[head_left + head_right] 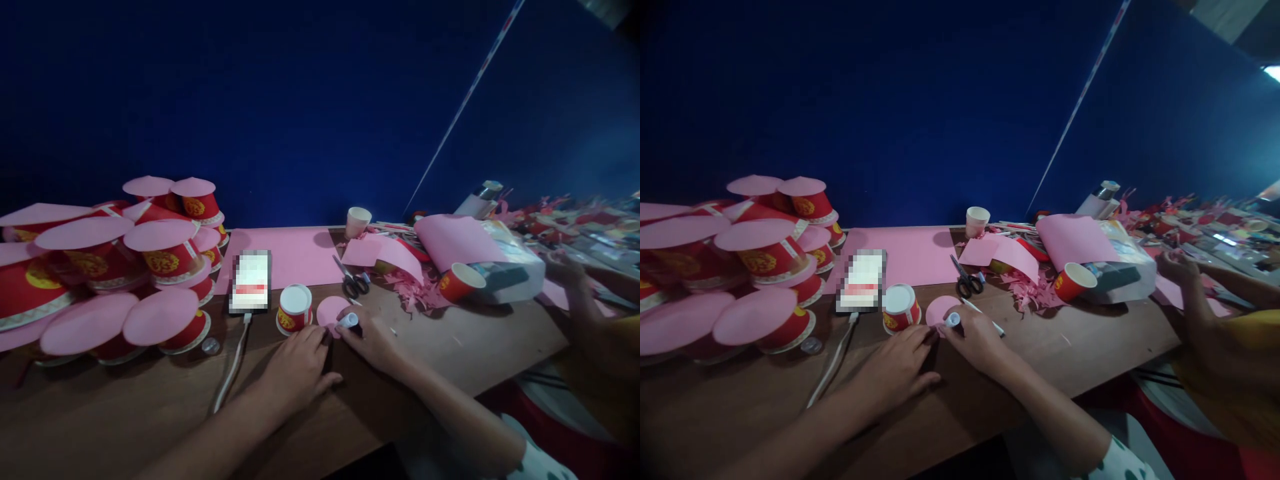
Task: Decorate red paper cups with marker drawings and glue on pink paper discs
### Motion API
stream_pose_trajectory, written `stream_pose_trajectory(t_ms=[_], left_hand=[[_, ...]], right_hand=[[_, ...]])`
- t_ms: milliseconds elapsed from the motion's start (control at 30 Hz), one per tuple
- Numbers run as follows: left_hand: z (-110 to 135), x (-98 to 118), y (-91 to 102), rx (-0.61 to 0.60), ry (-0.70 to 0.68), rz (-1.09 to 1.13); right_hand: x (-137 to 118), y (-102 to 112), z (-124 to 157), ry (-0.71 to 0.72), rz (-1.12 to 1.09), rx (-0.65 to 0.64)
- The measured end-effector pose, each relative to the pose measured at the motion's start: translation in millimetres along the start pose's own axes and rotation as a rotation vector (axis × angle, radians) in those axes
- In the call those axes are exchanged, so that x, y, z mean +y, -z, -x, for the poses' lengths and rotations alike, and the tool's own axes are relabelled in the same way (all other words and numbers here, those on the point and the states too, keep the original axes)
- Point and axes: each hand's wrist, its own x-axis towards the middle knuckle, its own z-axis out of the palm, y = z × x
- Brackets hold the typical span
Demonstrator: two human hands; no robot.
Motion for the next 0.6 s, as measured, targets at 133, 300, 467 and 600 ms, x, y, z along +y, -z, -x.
stream_pose_trajectory(t_ms=[133, 300, 467, 600], left_hand=[[-1.4, 0.4, 0.7, 0.012, 0.007, 0.021], [-2.6, 1.7, 1.7, 0.010, 0.006, 0.024], [-1.1, -0.5, 0.6, 0.023, 0.007, 0.043], [0.7, -1.4, 0.1, 0.047, 0.014, 0.056]], right_hand=[[0.4, 1.6, -1.3, 0.005, 0.048, -0.043], [4.6, 1.9, 1.0, 0.024, 0.047, -0.058], [8.1, 2.3, 1.7, 0.020, 0.008, -0.041], [8.8, 6.3, -1.5, -0.030, -0.050, -0.045]])
